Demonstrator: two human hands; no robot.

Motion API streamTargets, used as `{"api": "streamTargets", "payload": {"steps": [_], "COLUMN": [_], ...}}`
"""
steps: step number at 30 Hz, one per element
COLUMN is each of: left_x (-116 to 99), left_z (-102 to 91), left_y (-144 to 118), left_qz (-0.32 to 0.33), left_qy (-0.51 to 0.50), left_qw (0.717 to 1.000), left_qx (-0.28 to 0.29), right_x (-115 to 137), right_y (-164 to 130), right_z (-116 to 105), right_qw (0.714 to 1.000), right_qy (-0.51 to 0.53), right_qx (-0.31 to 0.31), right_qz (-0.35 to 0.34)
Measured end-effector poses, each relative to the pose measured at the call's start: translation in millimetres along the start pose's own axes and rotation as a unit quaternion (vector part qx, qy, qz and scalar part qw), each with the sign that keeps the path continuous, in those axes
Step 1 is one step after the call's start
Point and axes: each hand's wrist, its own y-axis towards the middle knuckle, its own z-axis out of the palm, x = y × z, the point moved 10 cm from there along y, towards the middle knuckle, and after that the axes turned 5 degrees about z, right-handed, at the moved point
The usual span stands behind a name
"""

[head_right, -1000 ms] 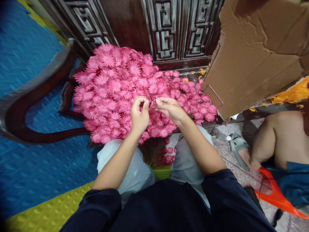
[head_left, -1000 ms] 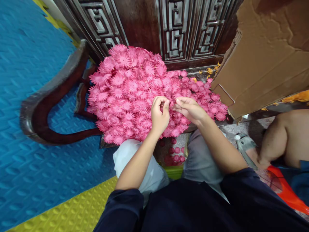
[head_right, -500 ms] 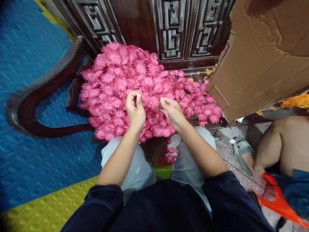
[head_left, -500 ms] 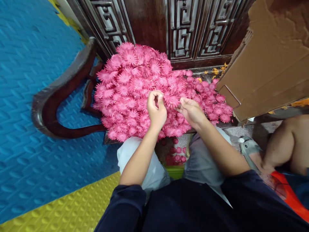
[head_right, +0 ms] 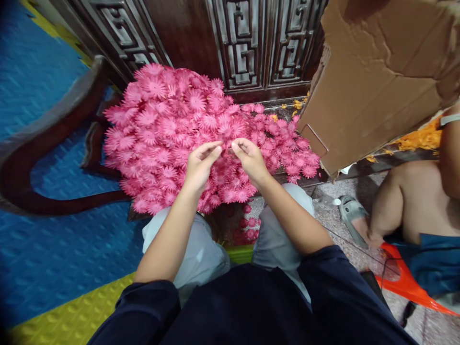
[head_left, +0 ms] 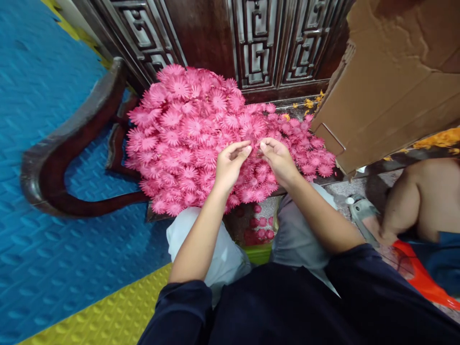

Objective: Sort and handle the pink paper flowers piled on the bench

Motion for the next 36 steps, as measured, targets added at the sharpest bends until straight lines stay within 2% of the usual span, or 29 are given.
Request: {"api": "streamTargets", "payload": {"steps": [4, 10, 15, 20, 23, 29, 33, 36], "left_x": [-2, -13, -12, -8, -12, -23, -26, -29], "left_z": [-8.3, -15.6, -21.6, -19.6, -17.6, -9.6, -9.0, -4.5], "left_y": [1, -5, -3, 3, 2, -5, -7, -10], "left_qz": [0.026, 0.069, 0.065, 0.043, 0.047, 0.106, 0.117, 0.127], "left_qy": [0.024, 0.128, 0.103, 0.049, 0.056, 0.14, 0.218, 0.256], "left_qw": [0.999, 0.984, 0.984, 0.992, 0.992, 0.982, 0.967, 0.957], "left_qx": [-0.038, -0.099, -0.134, -0.111, -0.102, -0.07, -0.068, -0.057], "right_x": [-2, -19, -29, -20, -22, -21, -15, -11], "right_y": [2, 4, 1, -3, -3, -3, -6, -7], "right_z": [-3, -21, -13, -8, -8, -5, 5, 7], "right_qw": [1.0, 0.993, 0.987, 0.986, 0.985, 0.987, 0.995, 0.999], "right_qy": [0.019, 0.061, 0.105, 0.137, 0.148, 0.119, 0.058, -0.013], "right_qx": [-0.007, -0.086, -0.09, -0.085, -0.064, -0.012, -0.002, -0.025], "right_qz": [0.013, 0.058, 0.08, 0.038, 0.065, 0.105, 0.081, 0.045]}}
